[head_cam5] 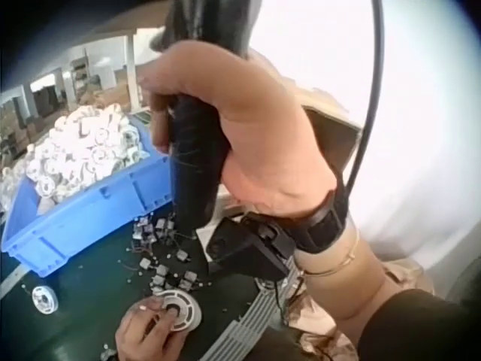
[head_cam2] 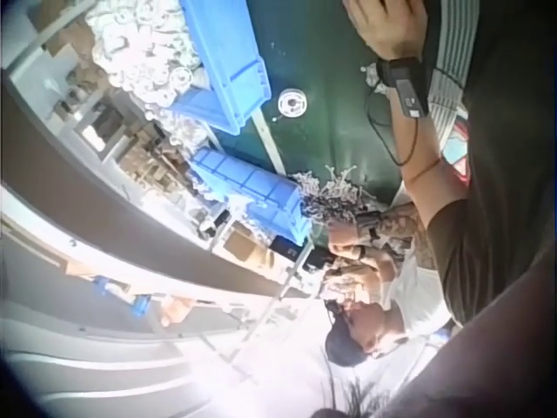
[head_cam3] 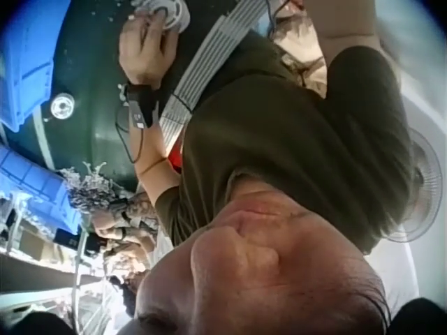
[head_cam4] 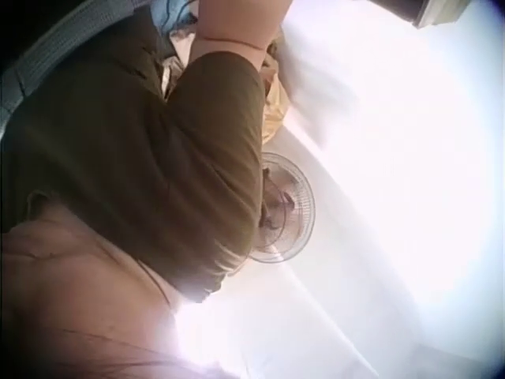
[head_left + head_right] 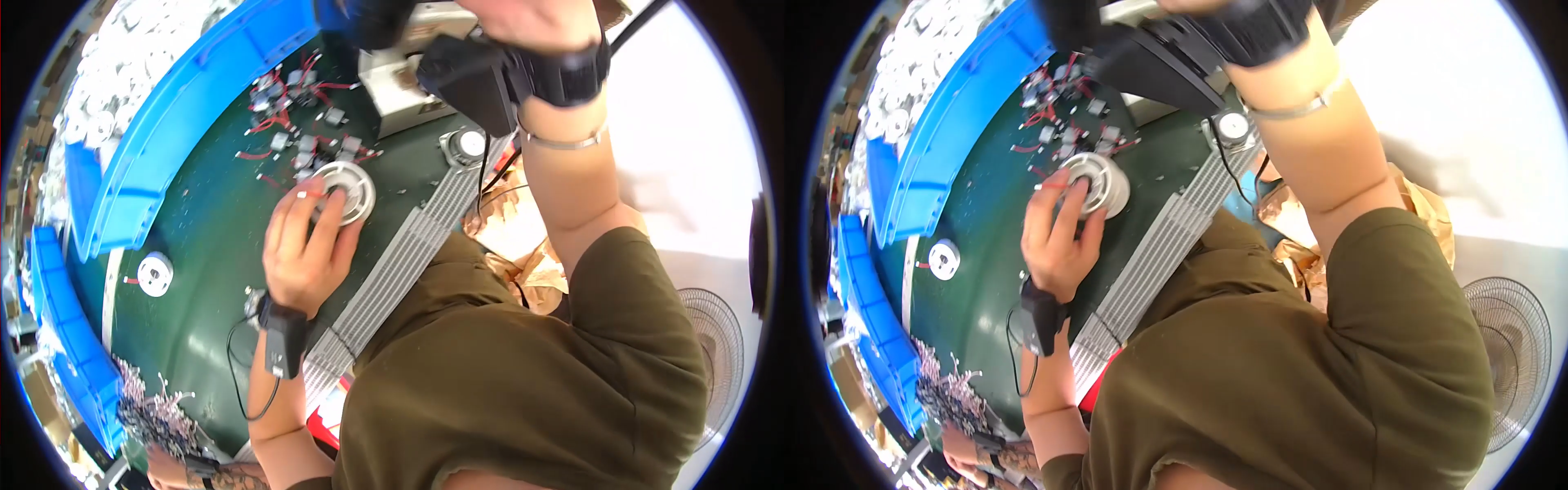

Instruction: The person picks up a motor and a plastic housing, fits the motor into the housing, and drives screws into the assembly with a power screwdriver. They then place the completed unit on the table and repeat the process.

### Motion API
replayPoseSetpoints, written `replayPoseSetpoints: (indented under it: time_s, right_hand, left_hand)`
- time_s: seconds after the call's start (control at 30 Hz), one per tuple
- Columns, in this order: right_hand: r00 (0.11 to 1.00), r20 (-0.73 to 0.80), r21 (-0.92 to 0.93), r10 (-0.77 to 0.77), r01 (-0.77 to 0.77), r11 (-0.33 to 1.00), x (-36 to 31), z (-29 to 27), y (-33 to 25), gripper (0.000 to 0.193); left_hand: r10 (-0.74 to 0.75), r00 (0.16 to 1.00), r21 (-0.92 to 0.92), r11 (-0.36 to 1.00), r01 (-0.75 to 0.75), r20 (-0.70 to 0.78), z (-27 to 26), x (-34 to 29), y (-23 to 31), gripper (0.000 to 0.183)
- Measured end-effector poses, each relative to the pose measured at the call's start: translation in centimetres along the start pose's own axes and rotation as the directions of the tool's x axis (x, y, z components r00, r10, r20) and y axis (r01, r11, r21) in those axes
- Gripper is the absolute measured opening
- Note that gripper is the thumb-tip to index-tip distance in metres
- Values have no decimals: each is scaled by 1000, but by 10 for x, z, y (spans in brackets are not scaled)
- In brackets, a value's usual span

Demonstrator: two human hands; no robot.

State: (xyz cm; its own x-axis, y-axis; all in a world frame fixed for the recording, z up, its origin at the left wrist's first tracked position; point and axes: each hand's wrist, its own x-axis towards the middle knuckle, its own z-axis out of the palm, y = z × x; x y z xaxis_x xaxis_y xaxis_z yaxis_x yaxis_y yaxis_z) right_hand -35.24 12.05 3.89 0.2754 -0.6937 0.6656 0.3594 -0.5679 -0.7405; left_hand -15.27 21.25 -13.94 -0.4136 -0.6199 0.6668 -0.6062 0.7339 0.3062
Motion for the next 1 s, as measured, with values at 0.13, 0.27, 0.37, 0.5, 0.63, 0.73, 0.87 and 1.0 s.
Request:
replayPoseSetpoints:
  time_s: [0.13, 0.27, 0.37, 0.5, 0.63, 0.73, 0.87, 1.0]
  right_hand:
    - [971, -235, -88, 53, -76, 993, -35, -24, 3, 23]
    - [953, -293, -63, 75, -97, 993, -53, -43, 14, 30]
    - [950, -307, -71, 57, -82, 994, -59, -49, 19, 32]
    - [947, -317, -36, 46, -60, 998, -65, -56, 25, 33]
    - [943, -329, -121, 48, -93, 988, -67, -58, 30, 33]
    - [946, -315, -102, 69, -106, 989, -67, -55, 29, 34]
    - [953, -301, -128, 29, -71, 989, -67, -51, 25, 35]
    - [986, -160, -54, -53, 45, 998, -73, -55, 29, 37]
  left_hand:
    - [21, 1000, 3, 1000, -21, 17, -2, -3, -3, 38]
    - [-11, 1000, -25, 1000, 11, 25, 0, -5, -2, 41]
    - [-23, 999, -21, 999, 23, 30, 2, -5, -1, 41]
    - [-29, 999, -6, 1000, 30, 36, 3, -7, -1, 41]
    - [-44, 998, -17, 999, 44, 37, 3, -9, -2, 42]
    - [-52, 998, -19, 998, 52, 38, 3, -10, -1, 42]
    - [-43, 999, -33, 999, 44, 13, 4, -10, 0, 42]
    - [-48, 999, -38, 998, 49, 6, 4, -8, -1, 42]
